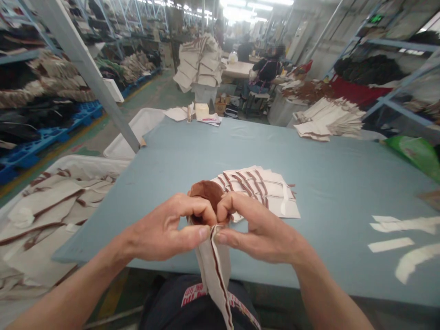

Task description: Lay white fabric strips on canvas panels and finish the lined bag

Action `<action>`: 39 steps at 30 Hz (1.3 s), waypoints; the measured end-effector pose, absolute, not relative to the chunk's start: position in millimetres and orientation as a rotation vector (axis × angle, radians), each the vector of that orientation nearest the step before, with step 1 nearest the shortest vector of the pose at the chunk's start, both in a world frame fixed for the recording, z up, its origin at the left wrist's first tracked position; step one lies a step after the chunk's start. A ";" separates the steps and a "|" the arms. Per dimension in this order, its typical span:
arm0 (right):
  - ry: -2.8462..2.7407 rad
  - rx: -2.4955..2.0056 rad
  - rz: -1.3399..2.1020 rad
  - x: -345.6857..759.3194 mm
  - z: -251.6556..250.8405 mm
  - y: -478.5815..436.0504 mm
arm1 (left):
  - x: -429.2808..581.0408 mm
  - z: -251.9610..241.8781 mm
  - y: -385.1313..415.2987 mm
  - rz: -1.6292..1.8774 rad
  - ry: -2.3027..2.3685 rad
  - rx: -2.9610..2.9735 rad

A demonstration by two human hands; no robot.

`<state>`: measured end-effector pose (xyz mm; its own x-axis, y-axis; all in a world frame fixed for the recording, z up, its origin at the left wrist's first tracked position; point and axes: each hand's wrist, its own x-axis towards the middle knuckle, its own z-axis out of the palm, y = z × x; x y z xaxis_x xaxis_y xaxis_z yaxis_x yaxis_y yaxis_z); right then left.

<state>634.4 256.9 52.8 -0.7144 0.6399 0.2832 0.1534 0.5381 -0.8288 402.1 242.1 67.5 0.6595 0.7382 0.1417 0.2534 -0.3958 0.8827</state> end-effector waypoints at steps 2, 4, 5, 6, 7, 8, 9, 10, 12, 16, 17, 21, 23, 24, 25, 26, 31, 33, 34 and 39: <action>-2.187 -0.668 1.181 635.1 48.9 257.8 | 403.4 63.8 241.7 0.631 0.795 1.935; -2.172 -0.678 1.249 635.8 43.9 259.3 | 404.0 58.5 241.3 0.606 0.819 1.925; -2.161 -0.680 1.282 636.1 41.2 260.1 | 404.0 55.9 241.3 0.602 0.830 1.927; -2.150 -0.682 1.310 636.6 38.5 261.0 | 403.9 53.5 241.4 0.600 0.839 1.932; -2.141 -0.685 1.334 637.1 36.1 261.8 | 403.7 51.6 241.5 0.601 0.847 1.940; -2.130 -0.683 1.355 637.6 34.1 262.4 | 403.6 50.3 241.6 0.601 0.851 1.948; -2.121 -0.680 1.371 638.1 32.7 262.8 | 403.5 49.6 241.6 0.601 0.851 1.949; -2.116 -0.672 1.376 638.5 32.1 262.7 | 403.5 49.5 241.5 0.600 0.845 1.942; -2.131 -0.653 1.340 638.3 33.2 260.8 | 403.7 50.8 240.8 0.596 0.849 1.920; -2.237 -0.759 1.076 632.8 40.7 249.6 | 404.3 57.5 238.1 0.545 0.843 1.862; -2.260 -0.813 0.992 630.9 42.3 246.2 | 404.2 59.3 237.2 0.534 0.830 1.847; -2.279 -0.829 0.904 628.0 42.3 238.8 | 403.8 63.1 233.3 0.545 0.792 1.818; -2.249 -0.749 0.985 630.1 39.3 239.7 | 403.6 62.2 230.9 0.556 0.797 1.816; -2.231 -0.714 1.024 631.6 37.6 240.8 | 403.4 61.2 229.6 0.567 0.803 1.815; -2.216 -0.685 1.056 633.0 36.0 242.1 | 403.2 60.2 228.1 0.577 0.811 1.813; -2.208 -0.662 1.084 634.2 34.7 243.3 | 402.9 59.1 226.6 0.588 0.821 1.810; -2.214 -0.606 1.114 635.3 33.5 243.9 | 402.4 58.1 218.2 0.581 0.936 1.810; -2.221 -0.636 1.074 634.3 35.0 241.7 | 403.4 59.4 216.0 0.574 0.979 1.811; -2.227 -0.664 1.046 633.8 35.8 240.4 | 404.2 60.0 215.6 0.566 0.995 1.808; -2.271 -0.760 0.913 633.1 37.0 235.9 | 408.1 60.7 218.7 0.494 1.067 1.777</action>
